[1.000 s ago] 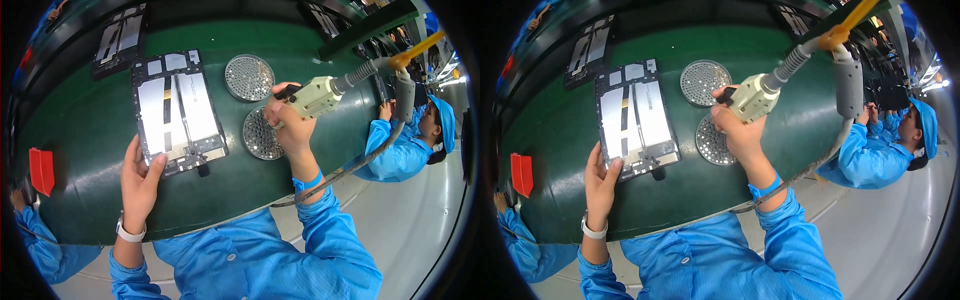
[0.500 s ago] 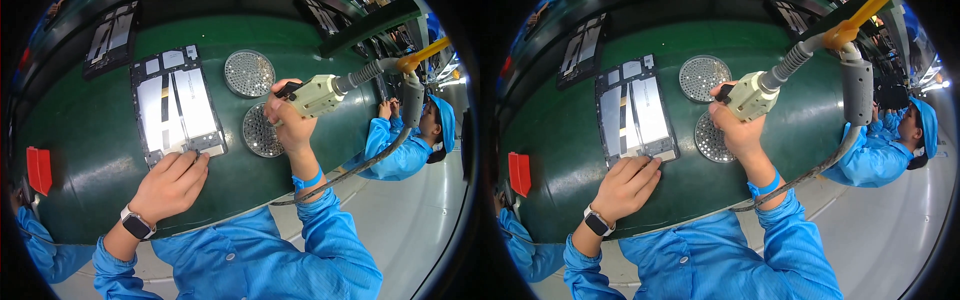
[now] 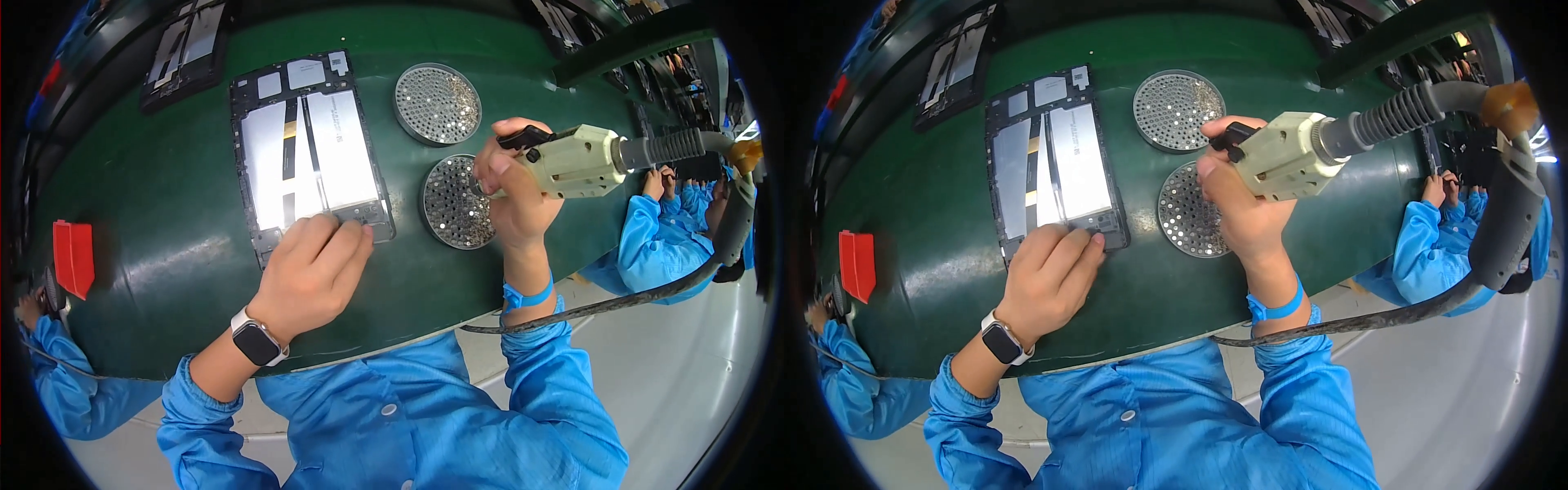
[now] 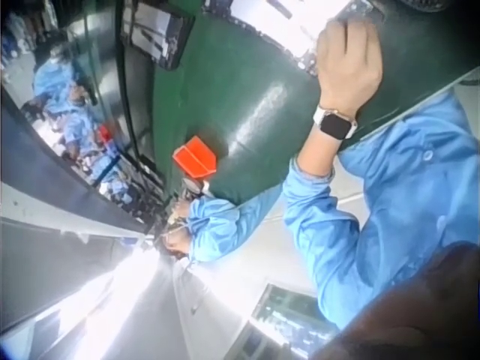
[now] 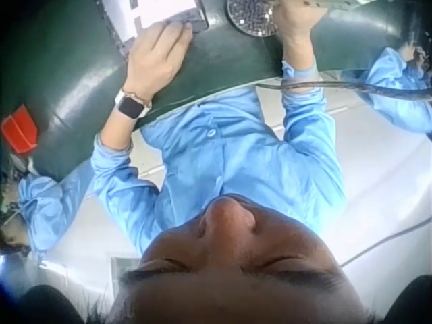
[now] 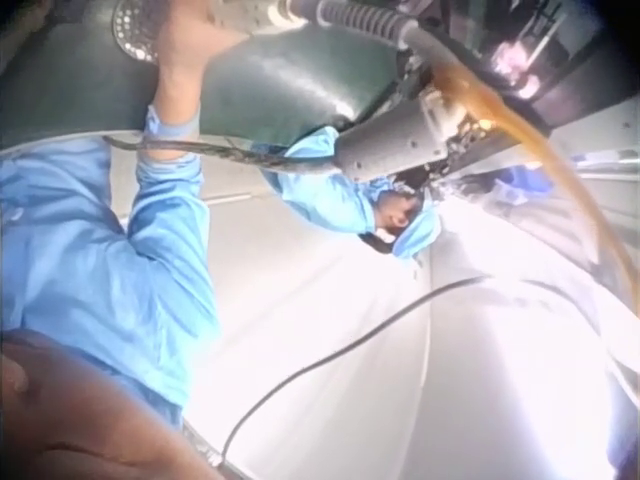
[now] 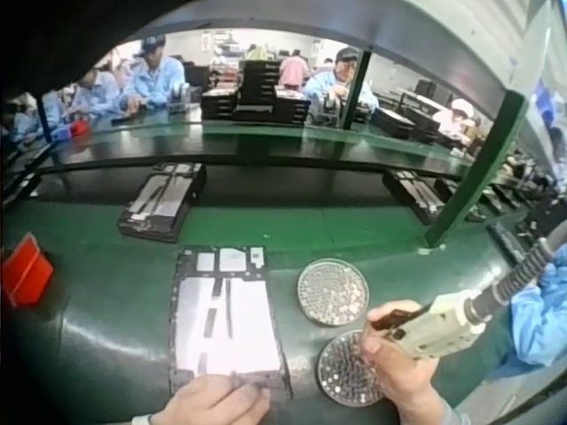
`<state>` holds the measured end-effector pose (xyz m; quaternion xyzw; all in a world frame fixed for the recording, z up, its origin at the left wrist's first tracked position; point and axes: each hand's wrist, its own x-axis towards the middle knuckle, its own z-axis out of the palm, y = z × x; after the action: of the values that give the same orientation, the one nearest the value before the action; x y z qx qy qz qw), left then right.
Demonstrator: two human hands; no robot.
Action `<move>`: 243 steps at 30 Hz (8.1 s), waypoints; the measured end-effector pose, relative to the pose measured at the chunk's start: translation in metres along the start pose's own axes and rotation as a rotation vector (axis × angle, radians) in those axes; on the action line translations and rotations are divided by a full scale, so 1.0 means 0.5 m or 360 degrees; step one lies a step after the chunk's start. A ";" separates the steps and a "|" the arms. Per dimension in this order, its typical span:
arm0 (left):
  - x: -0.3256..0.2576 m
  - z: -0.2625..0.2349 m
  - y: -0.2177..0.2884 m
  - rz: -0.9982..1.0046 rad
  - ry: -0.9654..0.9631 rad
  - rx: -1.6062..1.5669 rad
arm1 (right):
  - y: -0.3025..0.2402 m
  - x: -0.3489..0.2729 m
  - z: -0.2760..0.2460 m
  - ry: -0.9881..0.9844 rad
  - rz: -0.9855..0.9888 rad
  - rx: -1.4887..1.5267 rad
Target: The person assembles tablet screen components by fastening screws with an electric screwdriver.
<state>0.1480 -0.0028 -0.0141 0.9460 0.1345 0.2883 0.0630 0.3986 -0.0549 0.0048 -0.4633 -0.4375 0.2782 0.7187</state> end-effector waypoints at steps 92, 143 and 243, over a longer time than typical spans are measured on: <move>-0.060 0.023 0.005 -0.0360 0.0064 -0.0082 | 0.005 -0.045 0.159 -0.0608 0.0136 0.0249; -0.008 0.005 0.062 -0.0755 0.0151 0.0031 | 0.003 0.023 0.011 -0.0175 -0.0203 0.0019; 0.069 0.024 -0.080 -0.1638 0.0849 -0.2026 | 0.007 0.031 -0.101 0.0110 0.0023 -0.0179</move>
<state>0.1738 0.0449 -0.0137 0.4525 0.3698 0.4570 0.6705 0.4507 -0.0622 -0.0022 -0.5154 -0.4240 0.2422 0.7042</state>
